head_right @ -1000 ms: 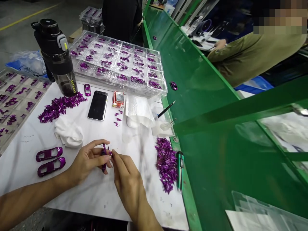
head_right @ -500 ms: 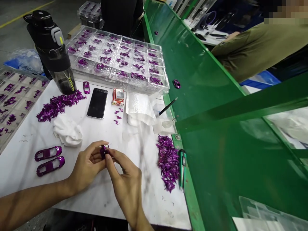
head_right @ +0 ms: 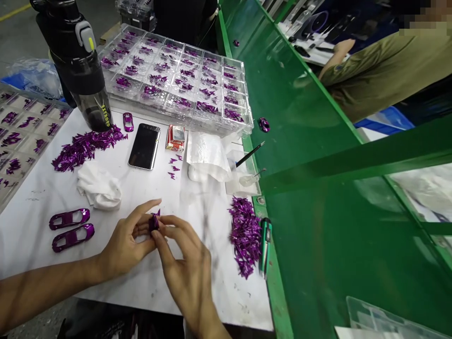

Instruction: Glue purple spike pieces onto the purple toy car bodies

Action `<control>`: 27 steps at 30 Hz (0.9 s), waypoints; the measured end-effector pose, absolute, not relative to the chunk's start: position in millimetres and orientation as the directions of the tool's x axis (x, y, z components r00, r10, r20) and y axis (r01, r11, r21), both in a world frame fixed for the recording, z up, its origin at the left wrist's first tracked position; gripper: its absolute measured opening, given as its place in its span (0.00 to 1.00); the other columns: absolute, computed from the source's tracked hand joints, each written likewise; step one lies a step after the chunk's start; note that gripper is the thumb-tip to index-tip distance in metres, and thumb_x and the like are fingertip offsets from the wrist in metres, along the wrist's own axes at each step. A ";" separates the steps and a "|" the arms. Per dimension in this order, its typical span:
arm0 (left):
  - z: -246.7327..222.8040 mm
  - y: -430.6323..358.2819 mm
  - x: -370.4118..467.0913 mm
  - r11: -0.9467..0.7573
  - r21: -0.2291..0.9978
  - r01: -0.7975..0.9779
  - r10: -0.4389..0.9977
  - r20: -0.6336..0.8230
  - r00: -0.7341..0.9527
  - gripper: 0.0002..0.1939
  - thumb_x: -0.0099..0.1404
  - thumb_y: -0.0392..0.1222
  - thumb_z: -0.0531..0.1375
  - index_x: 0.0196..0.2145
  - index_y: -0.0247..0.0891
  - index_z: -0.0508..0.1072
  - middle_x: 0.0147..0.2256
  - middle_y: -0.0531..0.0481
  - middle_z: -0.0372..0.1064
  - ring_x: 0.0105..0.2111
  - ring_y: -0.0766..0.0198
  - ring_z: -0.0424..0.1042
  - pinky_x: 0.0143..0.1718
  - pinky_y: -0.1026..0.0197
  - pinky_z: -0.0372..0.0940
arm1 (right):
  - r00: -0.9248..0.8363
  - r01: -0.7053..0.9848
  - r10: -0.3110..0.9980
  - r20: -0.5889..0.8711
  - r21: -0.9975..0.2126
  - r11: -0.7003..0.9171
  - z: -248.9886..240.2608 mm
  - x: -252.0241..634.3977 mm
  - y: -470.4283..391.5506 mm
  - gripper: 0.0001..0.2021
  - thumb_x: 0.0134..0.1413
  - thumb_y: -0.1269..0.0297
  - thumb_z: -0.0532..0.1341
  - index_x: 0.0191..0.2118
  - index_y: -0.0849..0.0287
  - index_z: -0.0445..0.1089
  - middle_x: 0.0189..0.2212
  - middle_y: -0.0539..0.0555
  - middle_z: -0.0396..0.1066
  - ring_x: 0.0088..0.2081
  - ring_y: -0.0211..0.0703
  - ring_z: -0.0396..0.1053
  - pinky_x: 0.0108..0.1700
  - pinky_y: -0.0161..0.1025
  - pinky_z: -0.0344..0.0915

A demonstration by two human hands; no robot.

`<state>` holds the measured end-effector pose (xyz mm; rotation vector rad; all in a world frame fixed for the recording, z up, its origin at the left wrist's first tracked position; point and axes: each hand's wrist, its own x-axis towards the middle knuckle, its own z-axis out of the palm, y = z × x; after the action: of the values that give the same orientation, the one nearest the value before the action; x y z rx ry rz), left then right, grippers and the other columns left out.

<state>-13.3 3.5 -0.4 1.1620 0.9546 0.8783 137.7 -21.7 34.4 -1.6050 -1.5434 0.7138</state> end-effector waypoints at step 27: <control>-6.3 5.0 -16.2 -0.278 0.939 0.201 0.940 0.223 0.258 0.12 0.61 0.29 0.59 0.42 0.37 0.72 0.33 0.50 0.75 0.30 0.64 0.74 0.27 0.66 0.69 | 0.330 0.911 0.773 0.542 -0.398 -0.109 38.8 285.7 92.1 0.18 0.59 0.56 0.63 0.46 0.64 0.81 0.40 0.65 0.83 0.39 0.61 0.82 0.47 0.55 0.78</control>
<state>-16.2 5.0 -6.3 1.6768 1.0645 1.0899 285.7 92.1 38.8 -1.9150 -1.4797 -0.2586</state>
